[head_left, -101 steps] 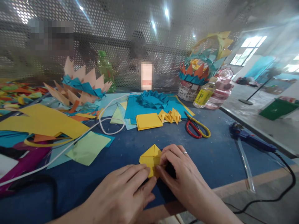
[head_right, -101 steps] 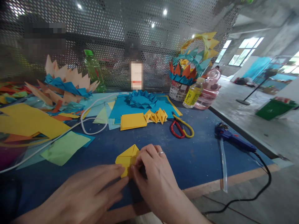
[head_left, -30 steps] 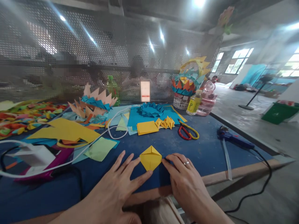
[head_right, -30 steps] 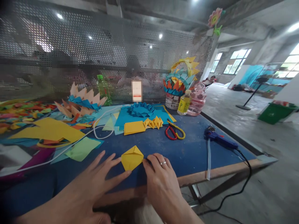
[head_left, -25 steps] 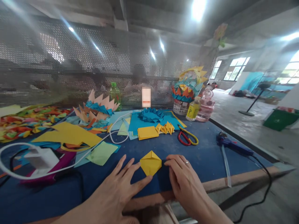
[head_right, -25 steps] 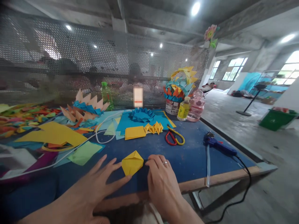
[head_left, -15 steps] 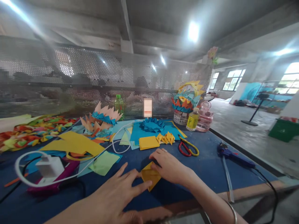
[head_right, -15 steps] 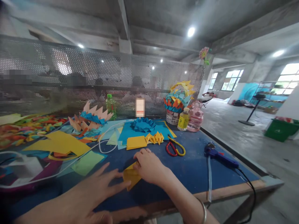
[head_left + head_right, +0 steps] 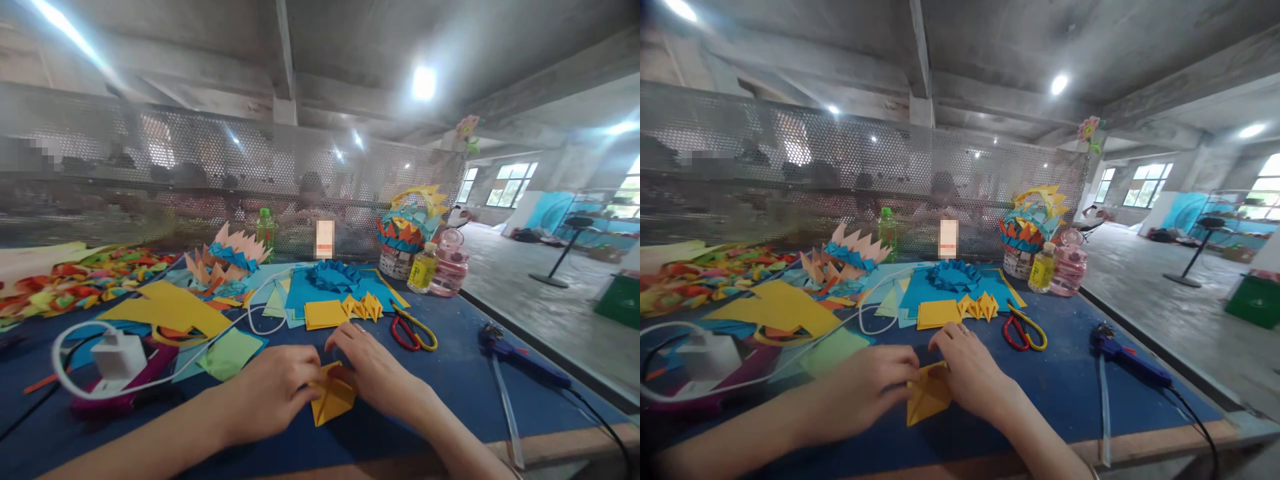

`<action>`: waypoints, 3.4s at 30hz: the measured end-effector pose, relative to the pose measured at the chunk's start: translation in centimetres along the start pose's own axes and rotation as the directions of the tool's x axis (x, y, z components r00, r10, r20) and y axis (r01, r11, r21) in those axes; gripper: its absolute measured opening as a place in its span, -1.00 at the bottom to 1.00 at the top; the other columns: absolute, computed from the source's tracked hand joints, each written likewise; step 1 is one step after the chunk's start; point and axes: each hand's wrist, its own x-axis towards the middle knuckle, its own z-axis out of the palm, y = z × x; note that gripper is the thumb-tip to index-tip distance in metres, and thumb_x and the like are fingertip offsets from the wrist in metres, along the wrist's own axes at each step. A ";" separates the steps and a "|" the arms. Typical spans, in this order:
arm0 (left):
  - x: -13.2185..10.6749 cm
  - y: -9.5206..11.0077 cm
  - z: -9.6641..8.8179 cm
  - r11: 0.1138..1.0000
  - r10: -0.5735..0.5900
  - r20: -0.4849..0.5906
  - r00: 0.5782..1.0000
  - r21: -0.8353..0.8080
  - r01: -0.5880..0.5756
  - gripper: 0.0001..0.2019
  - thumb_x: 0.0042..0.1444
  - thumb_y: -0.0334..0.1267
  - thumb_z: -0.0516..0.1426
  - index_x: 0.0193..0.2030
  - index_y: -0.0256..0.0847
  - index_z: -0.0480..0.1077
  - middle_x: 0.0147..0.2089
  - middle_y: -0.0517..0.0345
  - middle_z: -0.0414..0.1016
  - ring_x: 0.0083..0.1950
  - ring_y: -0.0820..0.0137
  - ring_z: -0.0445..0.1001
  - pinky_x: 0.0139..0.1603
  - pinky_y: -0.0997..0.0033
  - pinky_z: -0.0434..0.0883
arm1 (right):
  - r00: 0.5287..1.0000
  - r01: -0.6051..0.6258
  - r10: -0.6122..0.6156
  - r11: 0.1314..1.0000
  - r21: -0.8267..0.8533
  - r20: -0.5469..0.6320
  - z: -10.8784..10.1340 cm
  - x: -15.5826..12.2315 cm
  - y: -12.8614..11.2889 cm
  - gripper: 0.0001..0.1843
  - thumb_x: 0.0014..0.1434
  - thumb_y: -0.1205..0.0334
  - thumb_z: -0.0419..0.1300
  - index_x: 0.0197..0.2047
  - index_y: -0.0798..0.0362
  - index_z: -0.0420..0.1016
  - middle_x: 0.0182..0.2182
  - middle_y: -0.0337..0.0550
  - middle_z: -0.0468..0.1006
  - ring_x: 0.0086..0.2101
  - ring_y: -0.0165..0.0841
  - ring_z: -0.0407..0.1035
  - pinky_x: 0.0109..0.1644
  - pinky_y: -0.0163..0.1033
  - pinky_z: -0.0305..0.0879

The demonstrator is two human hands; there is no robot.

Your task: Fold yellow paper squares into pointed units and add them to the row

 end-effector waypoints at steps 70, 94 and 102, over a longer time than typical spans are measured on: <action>-4.2 1.1 4.6 0.972 0.218 -0.197 0.956 -0.047 -0.231 -0.77 0.42 -0.18 -0.01 0.00 -0.16 0.43 -0.21 0.10 0.52 -0.20 0.29 0.47 -0.11 0.32 0.43 | 0.996 -0.082 0.082 0.909 0.408 0.019 2.2 -4.0 -0.9 -0.87 0.25 0.38 0.21 -0.32 -0.02 0.47 -0.16 -0.17 0.48 -0.12 -0.30 0.38 0.01 -0.12 0.36; -3.5 1.6 5.0 0.963 0.267 -0.394 0.879 0.069 -0.261 -0.53 0.49 -0.12 -0.15 -0.31 -0.15 0.49 -0.31 0.22 0.59 -0.39 0.40 0.46 -0.32 0.31 0.34 | 0.979 -0.158 0.195 0.909 0.386 -0.059 2.9 -3.8 -1.0 -0.76 0.14 0.49 0.25 -0.32 -0.01 0.28 -0.18 -0.23 0.43 -0.13 -0.31 0.31 0.00 -0.15 0.23; -2.8 1.0 5.6 0.953 0.300 -0.525 0.796 0.140 -0.267 -0.51 0.48 -0.22 -0.16 -0.40 -0.16 0.47 -0.41 0.21 0.55 -0.40 0.38 0.44 -0.33 0.34 0.32 | 0.977 -0.142 0.184 0.938 0.317 -0.110 3.3 -4.3 -0.3 -0.67 0.18 0.58 0.11 -0.11 -0.04 0.24 -0.10 -0.22 0.38 -0.09 -0.32 0.25 -0.01 -0.17 0.20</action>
